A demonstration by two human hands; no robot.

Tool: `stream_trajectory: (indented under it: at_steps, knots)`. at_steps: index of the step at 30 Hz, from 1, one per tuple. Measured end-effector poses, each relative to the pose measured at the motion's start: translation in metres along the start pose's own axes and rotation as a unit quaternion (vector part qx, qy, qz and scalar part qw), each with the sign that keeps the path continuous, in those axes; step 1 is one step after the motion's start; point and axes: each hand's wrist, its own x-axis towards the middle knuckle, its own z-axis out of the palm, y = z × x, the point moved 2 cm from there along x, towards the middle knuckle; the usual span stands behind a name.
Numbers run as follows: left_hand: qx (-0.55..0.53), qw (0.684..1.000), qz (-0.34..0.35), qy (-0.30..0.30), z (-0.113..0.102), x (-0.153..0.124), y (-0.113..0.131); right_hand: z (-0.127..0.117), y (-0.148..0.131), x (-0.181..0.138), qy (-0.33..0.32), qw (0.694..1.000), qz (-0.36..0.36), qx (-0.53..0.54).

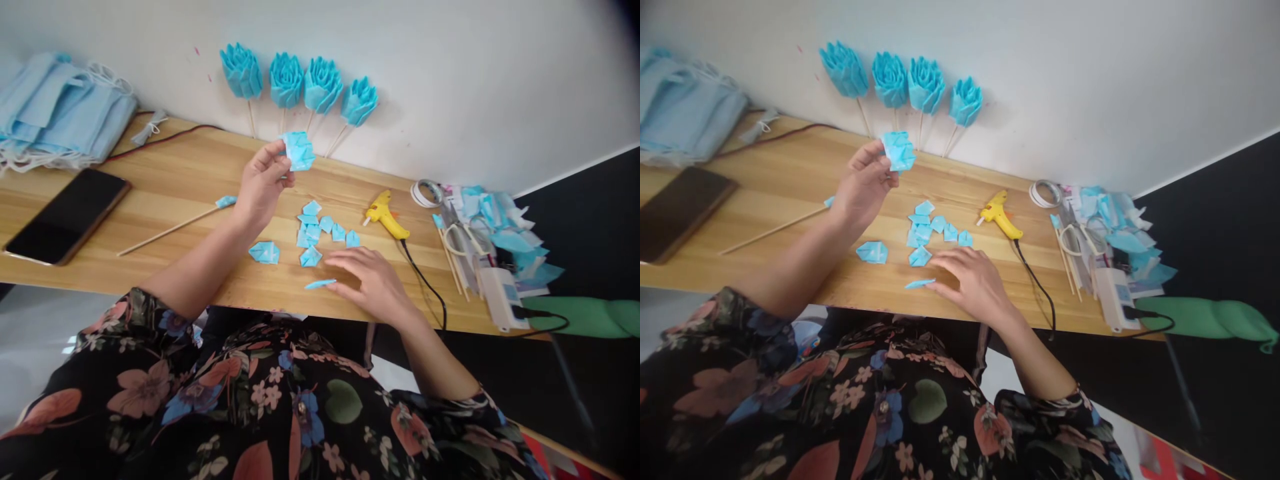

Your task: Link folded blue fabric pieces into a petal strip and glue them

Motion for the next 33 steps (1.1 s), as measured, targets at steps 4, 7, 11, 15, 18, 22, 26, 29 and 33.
stream_trajectory:
  at_steps: [4, 7, 11, 15, 18, 22, 26, 29, 33]
  knots:
    - [0.008, 1.0, 0.004, 0.011, 0.001, 0.0, 0.001, -0.011, 0.007, 0.01, 0.075, 0.995, 0.048, -0.053]
    - [0.006, 1.0, 0.007, 0.016, 0.001, 0.001, 0.002, -0.008, 0.012, 0.014, 0.121, 0.987, 0.057, -0.094]
    - [0.0, 1.0, 0.0, 0.012, 0.0, 0.001, 0.002, 0.004, 0.017, 0.009, 0.112, 0.979, 0.057, -0.158]
    - [-0.011, 1.0, -0.005, -0.003, -0.002, 0.003, 0.0, 0.015, 0.022, -0.004, 0.049, 0.984, 0.068, -0.156]
    - [-0.013, 1.0, -0.001, -0.009, -0.003, 0.005, -0.002, 0.015, 0.024, -0.012, 0.012, 0.989, 0.082, -0.119]
    - [0.005, 1.0, 0.003, -0.003, -0.004, 0.005, -0.001, 0.007, 0.025, -0.018, -0.012, 0.987, 0.108, -0.115]
    - [0.015, 1.0, 0.009, -0.001, 0.001, 0.002, 0.003, -0.006, 0.024, -0.014, 0.023, 0.977, 0.135, -0.162]
    - [0.014, 1.0, 0.016, 0.007, 0.002, 0.001, 0.003, -0.011, 0.022, -0.004, 0.05, 0.976, 0.116, -0.178]
    - [-0.003, 1.0, 0.015, -0.003, -0.002, 0.005, 0.001, -0.01, 0.019, 0.008, 0.031, 0.99, 0.094, -0.099]
